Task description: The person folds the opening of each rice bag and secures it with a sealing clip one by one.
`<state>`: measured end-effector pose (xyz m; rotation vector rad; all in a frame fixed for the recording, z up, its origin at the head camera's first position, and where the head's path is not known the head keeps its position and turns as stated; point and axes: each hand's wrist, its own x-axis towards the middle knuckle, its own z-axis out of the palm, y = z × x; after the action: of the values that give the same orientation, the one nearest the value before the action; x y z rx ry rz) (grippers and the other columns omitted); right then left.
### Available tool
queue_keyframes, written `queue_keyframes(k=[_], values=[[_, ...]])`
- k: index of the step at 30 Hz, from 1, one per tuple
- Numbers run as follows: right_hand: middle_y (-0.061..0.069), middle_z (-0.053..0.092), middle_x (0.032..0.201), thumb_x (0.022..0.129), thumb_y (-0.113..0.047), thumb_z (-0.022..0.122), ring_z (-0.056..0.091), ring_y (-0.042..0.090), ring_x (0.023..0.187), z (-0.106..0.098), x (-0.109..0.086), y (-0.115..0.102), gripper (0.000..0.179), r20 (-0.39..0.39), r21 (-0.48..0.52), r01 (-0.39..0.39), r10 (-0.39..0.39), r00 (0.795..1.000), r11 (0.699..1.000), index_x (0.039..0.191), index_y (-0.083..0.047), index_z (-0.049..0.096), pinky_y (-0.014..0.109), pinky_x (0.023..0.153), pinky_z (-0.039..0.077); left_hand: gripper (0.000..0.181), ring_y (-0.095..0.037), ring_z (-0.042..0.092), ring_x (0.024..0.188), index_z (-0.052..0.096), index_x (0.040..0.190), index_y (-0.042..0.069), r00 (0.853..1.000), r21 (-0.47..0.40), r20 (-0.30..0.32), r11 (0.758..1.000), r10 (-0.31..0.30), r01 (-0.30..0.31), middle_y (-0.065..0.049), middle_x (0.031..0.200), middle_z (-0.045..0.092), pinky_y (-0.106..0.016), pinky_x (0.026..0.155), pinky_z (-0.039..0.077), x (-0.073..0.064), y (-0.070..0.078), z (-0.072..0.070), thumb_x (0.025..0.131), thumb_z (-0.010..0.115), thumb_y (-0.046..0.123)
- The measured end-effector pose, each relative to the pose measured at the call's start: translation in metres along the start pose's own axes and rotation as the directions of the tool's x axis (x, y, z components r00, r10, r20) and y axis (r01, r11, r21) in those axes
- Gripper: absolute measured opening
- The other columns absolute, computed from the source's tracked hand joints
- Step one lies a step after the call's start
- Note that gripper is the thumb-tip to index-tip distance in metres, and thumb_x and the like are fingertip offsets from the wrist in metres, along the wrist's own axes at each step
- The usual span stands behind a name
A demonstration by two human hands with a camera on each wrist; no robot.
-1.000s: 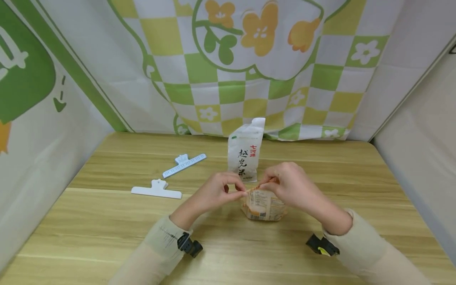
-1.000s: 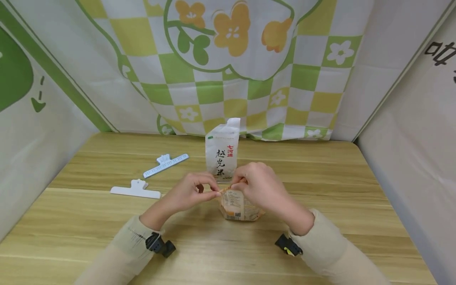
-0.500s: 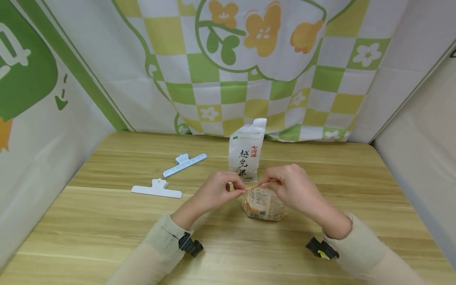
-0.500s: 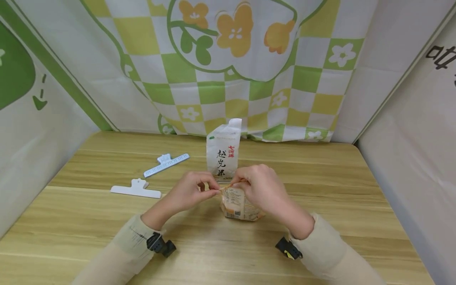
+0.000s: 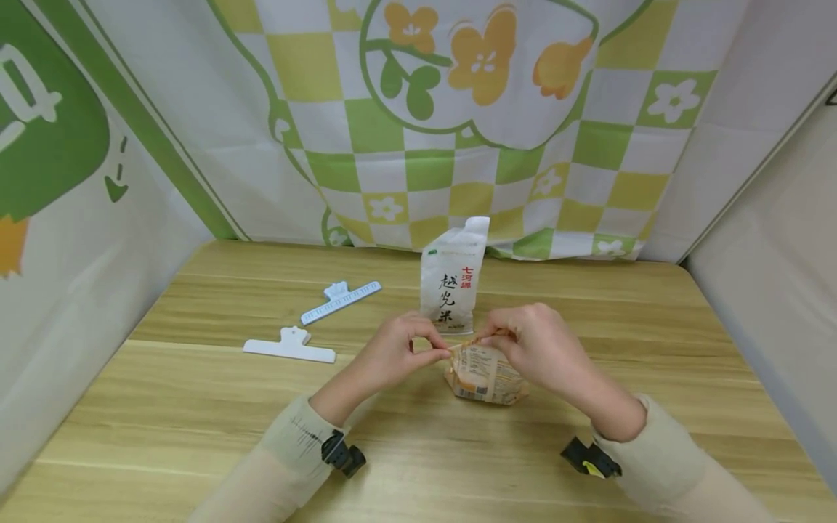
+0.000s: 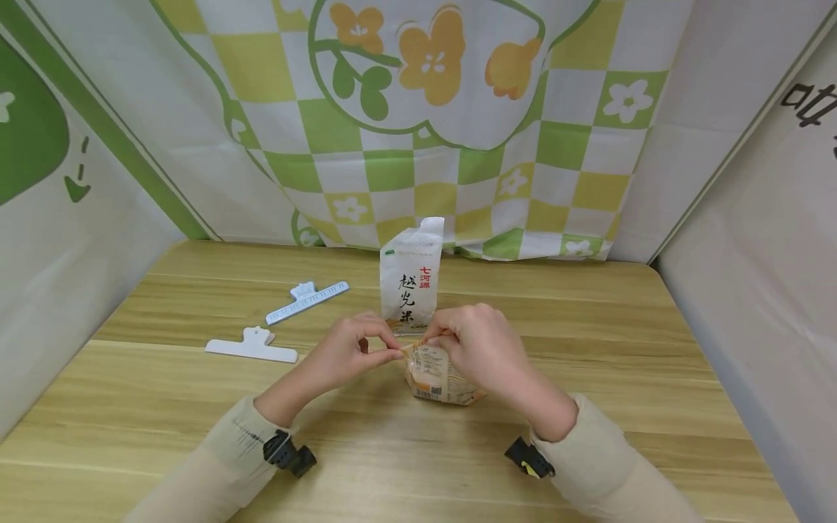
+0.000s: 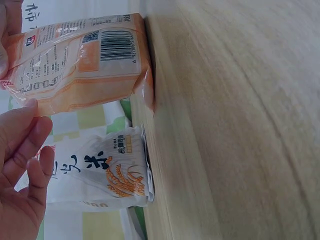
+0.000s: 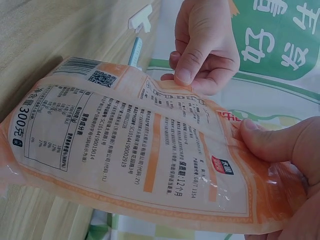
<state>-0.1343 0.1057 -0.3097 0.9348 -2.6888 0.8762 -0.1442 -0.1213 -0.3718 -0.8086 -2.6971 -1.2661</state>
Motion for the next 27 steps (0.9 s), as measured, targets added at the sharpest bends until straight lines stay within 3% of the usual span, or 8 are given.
queue_keyframes(k=[4, 9, 13, 18, 27], values=[[0.000, 0.076, 0.077, 0.082, -0.004, 0.078, 0.049, 0.001, 0.055, -0.002, -0.001, 0.001, 0.012, 0.031, 0.031, -0.008, 0.007, 1.000, 0.999, 0.077, -0.014, 0.076, 0.019, 0.049, 0.042, 0.005, -0.015, 0.055, 0.089, 0.076, 0.083, 0.016, 1.000, 0.043, -0.001, 0.999, 0.022, -0.022, 0.004, 0.084, 0.072, -0.036, 0.077, 0.052, -0.001, 0.000, -0.001, 0.083, 0.080, 0.019], [-0.002, 0.076, 0.078, 0.083, -0.006, 0.078, 0.057, 0.002, 0.062, -0.005, -0.002, 0.002, 0.010, 0.068, 0.066, -0.013, 0.009, 0.998, 0.998, 0.080, -0.015, 0.077, 0.020, 0.056, 0.048, 0.008, -0.012, 0.052, 0.097, 0.077, 0.089, 0.020, 0.999, 0.183, 0.023, 0.982, 0.044, -0.047, 0.009, 0.089, 0.071, -0.032, 0.082, 0.051, -0.008, 0.002, -0.011, 0.086, 0.078, 0.027], [-0.003, 0.076, 0.080, 0.083, -0.007, 0.079, 0.062, 0.002, 0.066, -0.007, -0.002, 0.003, 0.009, 0.073, 0.079, -0.012, 0.006, 0.997, 0.997, 0.081, -0.016, 0.078, 0.021, 0.060, 0.051, 0.011, -0.017, 0.054, 0.105, 0.076, 0.096, 0.019, 0.999, 0.222, 0.054, 0.975, 0.008, -0.019, 0.007, 0.099, 0.071, -0.037, 0.087, 0.052, -0.017, -0.005, -0.032, 0.090, 0.074, 0.028], [-0.004, 0.076, 0.080, 0.084, -0.007, 0.078, 0.061, 0.001, 0.067, -0.007, -0.002, 0.003, 0.009, 0.082, 0.094, -0.014, 0.006, 0.997, 0.995, 0.082, -0.016, 0.079, 0.021, 0.060, 0.050, 0.016, -0.024, 0.057, 0.113, 0.075, 0.104, 0.016, 0.994, 0.247, 0.080, 0.967, -0.079, 0.057, 0.003, 0.109, 0.073, -0.043, 0.096, 0.050, -0.034, -0.024, -0.066, 0.092, 0.071, 0.025], [-0.003, 0.076, 0.081, 0.085, -0.008, 0.078, 0.061, 0.002, 0.068, -0.009, -0.004, 0.002, 0.007, 0.093, 0.102, -0.032, 0.023, 0.995, 0.994, 0.083, -0.015, 0.079, 0.021, 0.061, 0.052, 0.022, -0.040, 0.055, 0.121, 0.072, 0.113, 0.006, 0.984, 0.304, 0.072, 0.943, -0.163, 0.134, -0.013, 0.118, 0.069, -0.056, 0.100, 0.046, -0.059, -0.053, -0.118, 0.092, 0.071, 0.016]])
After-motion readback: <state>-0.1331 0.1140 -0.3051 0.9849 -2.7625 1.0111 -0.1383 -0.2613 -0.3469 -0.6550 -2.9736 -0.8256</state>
